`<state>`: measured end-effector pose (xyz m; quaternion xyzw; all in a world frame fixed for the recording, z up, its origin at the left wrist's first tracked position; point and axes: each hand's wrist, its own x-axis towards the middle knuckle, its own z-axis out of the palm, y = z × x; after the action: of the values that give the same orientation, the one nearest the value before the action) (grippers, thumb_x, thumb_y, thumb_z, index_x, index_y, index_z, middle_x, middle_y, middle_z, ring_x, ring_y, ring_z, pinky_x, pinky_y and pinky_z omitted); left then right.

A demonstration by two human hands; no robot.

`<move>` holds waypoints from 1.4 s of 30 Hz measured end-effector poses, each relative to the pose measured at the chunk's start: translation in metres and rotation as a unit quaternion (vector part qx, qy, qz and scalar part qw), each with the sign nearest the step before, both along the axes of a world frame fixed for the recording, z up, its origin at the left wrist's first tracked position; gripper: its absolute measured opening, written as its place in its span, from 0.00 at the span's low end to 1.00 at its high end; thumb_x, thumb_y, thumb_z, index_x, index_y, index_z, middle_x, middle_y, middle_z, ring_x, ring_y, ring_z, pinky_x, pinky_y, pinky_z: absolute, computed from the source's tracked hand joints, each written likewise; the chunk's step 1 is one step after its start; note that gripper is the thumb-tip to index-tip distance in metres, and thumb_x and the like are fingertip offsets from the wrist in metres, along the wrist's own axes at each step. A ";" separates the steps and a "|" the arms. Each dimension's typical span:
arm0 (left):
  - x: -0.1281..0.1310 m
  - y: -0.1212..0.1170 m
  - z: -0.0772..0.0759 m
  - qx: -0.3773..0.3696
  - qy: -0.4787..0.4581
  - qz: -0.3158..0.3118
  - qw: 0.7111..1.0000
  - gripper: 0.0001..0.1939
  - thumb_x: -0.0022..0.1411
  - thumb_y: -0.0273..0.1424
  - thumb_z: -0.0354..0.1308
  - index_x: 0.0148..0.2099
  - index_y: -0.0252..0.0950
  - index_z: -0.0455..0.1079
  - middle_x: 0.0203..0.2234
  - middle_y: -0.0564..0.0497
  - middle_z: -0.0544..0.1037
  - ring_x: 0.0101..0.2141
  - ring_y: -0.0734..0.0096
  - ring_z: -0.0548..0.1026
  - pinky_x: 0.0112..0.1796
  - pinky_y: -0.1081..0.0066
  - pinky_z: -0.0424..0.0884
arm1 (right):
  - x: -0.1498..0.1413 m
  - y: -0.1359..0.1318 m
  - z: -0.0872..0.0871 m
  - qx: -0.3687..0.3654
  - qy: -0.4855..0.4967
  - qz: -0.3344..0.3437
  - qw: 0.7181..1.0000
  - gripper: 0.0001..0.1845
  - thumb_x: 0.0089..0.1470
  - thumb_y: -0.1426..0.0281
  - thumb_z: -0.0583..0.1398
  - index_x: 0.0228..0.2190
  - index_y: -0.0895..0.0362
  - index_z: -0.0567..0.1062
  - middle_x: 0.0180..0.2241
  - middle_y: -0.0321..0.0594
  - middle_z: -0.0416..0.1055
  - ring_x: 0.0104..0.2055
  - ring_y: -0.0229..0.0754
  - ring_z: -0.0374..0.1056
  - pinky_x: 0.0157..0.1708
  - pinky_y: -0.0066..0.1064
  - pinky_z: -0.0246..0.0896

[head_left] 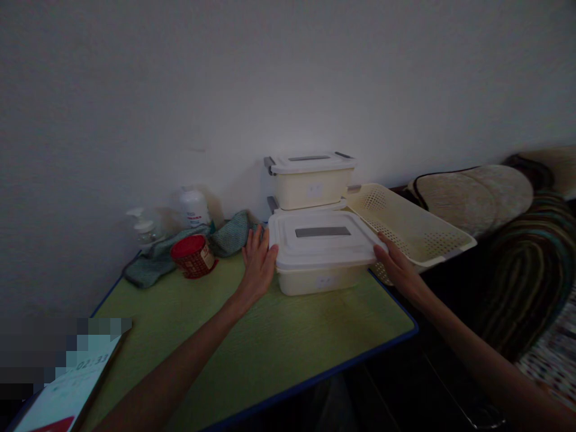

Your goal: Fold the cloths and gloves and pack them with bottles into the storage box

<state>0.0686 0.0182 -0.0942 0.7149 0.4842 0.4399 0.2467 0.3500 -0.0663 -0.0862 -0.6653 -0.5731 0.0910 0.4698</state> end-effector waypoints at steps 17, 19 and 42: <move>-0.004 0.031 0.017 -0.105 -0.107 -0.048 0.988 0.25 0.53 0.31 0.52 0.55 0.37 0.65 0.59 0.44 0.63 0.60 0.61 0.57 0.59 0.59 0.49 | 0.023 0.048 0.034 -0.094 -0.012 0.022 0.995 0.25 0.47 0.56 0.59 0.47 0.51 0.74 0.57 0.42 0.62 0.61 0.56 0.53 0.60 0.52 0.44; -0.004 0.029 0.017 -0.117 -0.132 -0.064 0.982 0.27 0.52 0.32 0.54 0.56 0.38 0.65 0.58 0.46 0.64 0.59 0.61 0.59 0.59 0.60 0.51 | 0.024 0.053 0.029 -0.111 0.018 0.036 0.993 0.24 0.45 0.59 0.60 0.46 0.50 0.74 0.54 0.41 0.65 0.57 0.57 0.60 0.56 0.54 0.52; 0.014 0.013 0.034 -0.191 -0.259 -0.011 0.947 0.46 0.49 0.18 0.54 0.66 0.37 0.35 0.61 0.38 0.56 0.56 0.62 0.64 0.51 0.66 0.67 | 0.013 0.051 0.035 -0.049 -0.015 0.017 0.999 0.34 0.40 0.67 0.62 0.53 0.58 0.67 0.52 0.53 0.67 0.54 0.58 0.62 0.50 0.56 0.60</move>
<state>0.0828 0.0312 -0.0607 0.5211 0.4706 0.5067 0.5003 0.3625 -0.0149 -0.0516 -0.6789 -0.5863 0.1169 0.4262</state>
